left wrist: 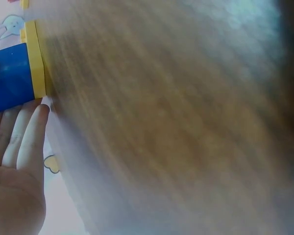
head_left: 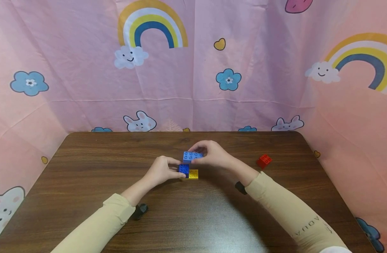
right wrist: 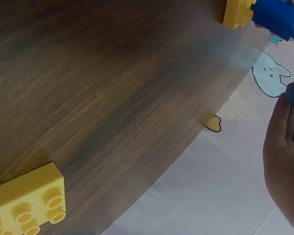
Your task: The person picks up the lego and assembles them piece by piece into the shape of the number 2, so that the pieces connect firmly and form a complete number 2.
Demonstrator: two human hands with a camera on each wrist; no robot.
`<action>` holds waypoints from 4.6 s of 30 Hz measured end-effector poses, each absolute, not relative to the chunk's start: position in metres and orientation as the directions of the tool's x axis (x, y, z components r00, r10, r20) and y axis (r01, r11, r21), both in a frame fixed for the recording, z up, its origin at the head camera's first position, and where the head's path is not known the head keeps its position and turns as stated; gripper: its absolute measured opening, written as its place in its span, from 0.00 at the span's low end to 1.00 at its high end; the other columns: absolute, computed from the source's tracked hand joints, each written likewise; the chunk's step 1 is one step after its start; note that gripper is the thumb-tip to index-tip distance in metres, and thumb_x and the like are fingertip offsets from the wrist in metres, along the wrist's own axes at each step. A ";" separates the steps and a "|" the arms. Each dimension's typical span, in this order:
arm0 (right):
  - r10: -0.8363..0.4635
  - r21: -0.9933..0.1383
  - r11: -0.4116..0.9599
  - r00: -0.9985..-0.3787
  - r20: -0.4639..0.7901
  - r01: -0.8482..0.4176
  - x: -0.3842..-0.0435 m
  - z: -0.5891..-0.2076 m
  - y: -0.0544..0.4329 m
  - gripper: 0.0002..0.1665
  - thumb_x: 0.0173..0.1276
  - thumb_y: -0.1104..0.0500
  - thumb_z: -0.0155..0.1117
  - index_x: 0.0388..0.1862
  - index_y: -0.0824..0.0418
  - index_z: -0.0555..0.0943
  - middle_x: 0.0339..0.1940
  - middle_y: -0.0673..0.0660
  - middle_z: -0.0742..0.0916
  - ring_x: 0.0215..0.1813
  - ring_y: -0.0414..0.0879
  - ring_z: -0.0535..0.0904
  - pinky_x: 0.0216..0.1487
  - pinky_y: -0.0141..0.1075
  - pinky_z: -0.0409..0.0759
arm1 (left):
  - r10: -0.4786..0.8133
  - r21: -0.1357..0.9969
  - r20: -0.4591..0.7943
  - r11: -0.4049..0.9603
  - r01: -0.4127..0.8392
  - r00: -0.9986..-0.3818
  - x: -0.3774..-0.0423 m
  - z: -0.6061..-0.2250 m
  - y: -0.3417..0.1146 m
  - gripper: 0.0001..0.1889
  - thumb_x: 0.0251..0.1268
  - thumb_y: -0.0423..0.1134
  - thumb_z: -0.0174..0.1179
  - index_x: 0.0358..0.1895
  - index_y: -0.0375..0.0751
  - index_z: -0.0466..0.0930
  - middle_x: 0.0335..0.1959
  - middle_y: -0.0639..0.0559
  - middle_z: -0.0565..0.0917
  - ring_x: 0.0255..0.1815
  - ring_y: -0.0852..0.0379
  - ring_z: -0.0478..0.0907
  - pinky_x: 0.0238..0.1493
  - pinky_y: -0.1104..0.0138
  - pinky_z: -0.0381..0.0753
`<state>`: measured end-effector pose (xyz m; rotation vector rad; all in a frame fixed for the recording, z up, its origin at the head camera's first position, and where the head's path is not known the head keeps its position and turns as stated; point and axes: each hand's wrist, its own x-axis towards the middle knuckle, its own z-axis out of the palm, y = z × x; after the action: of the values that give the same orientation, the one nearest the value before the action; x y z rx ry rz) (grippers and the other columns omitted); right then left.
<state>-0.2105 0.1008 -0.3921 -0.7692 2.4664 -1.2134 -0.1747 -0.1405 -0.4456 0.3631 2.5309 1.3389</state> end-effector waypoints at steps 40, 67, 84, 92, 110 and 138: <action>-0.655 -0.764 0.496 -0.755 -0.018 -0.412 -0.200 -0.402 0.091 0.20 0.66 0.60 0.80 0.56 0.61 0.89 0.54 0.58 0.91 0.55 0.47 0.84 0.60 0.37 0.88 | 0.360 0.836 -0.074 0.531 0.139 -0.930 -0.177 -0.448 -0.143 0.24 0.59 0.35 0.80 0.56 0.26 0.87 0.53 0.33 0.91 0.53 0.40 0.91 0.53 0.58 0.92; -0.697 -0.661 0.509 -0.715 0.059 -0.551 -0.199 -0.402 0.086 0.18 0.64 0.59 0.82 0.52 0.61 0.91 0.46 0.55 0.90 0.44 0.41 0.80 0.47 0.26 0.83 | 0.373 0.829 -0.077 0.539 0.148 -0.925 -0.178 -0.449 -0.142 0.23 0.57 0.32 0.80 0.55 0.26 0.87 0.53 0.32 0.90 0.52 0.40 0.92 0.52 0.58 0.93; -0.676 -0.571 0.541 -0.723 0.142 -0.617 -0.191 -0.410 0.084 0.21 0.64 0.57 0.82 0.54 0.59 0.87 0.52 0.56 0.91 0.53 0.46 0.85 0.57 0.36 0.87 | 0.396 0.838 -0.052 0.517 0.176 -0.917 -0.178 -0.449 -0.139 0.21 0.56 0.30 0.80 0.52 0.26 0.89 0.51 0.33 0.91 0.50 0.42 0.92 0.49 0.62 0.93; -0.681 -0.574 0.494 -0.701 0.212 -0.653 -0.191 -0.412 0.080 0.19 0.64 0.58 0.83 0.52 0.59 0.89 0.49 0.54 0.91 0.51 0.45 0.86 0.55 0.35 0.88 | 0.395 0.834 -0.045 0.521 0.184 -0.917 -0.179 -0.451 -0.140 0.19 0.56 0.29 0.80 0.51 0.27 0.89 0.51 0.32 0.91 0.51 0.41 0.92 0.50 0.62 0.93; -0.686 -0.504 0.515 -0.686 0.242 -0.693 -0.191 -0.413 0.075 0.18 0.62 0.58 0.83 0.51 0.58 0.92 0.45 0.51 0.91 0.48 0.43 0.85 0.51 0.35 0.87 | 0.396 0.812 -0.030 0.545 0.209 -0.918 -0.182 -0.453 -0.142 0.21 0.56 0.32 0.81 0.52 0.27 0.89 0.50 0.33 0.91 0.50 0.42 0.93 0.49 0.62 0.93; -0.660 -0.530 0.525 -0.712 0.240 -0.666 -0.184 -0.417 0.076 0.20 0.64 0.58 0.82 0.54 0.59 0.90 0.49 0.53 0.90 0.51 0.44 0.85 0.56 0.37 0.87 | 0.393 0.804 -0.013 0.551 0.224 -0.920 -0.180 -0.451 -0.141 0.19 0.56 0.33 0.81 0.49 0.28 0.90 0.48 0.35 0.92 0.49 0.43 0.93 0.49 0.61 0.93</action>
<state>-0.1842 0.0764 -0.4169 -1.1963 2.7516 -0.9618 -0.1796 -0.1410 -0.4506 0.5219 2.5944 1.3033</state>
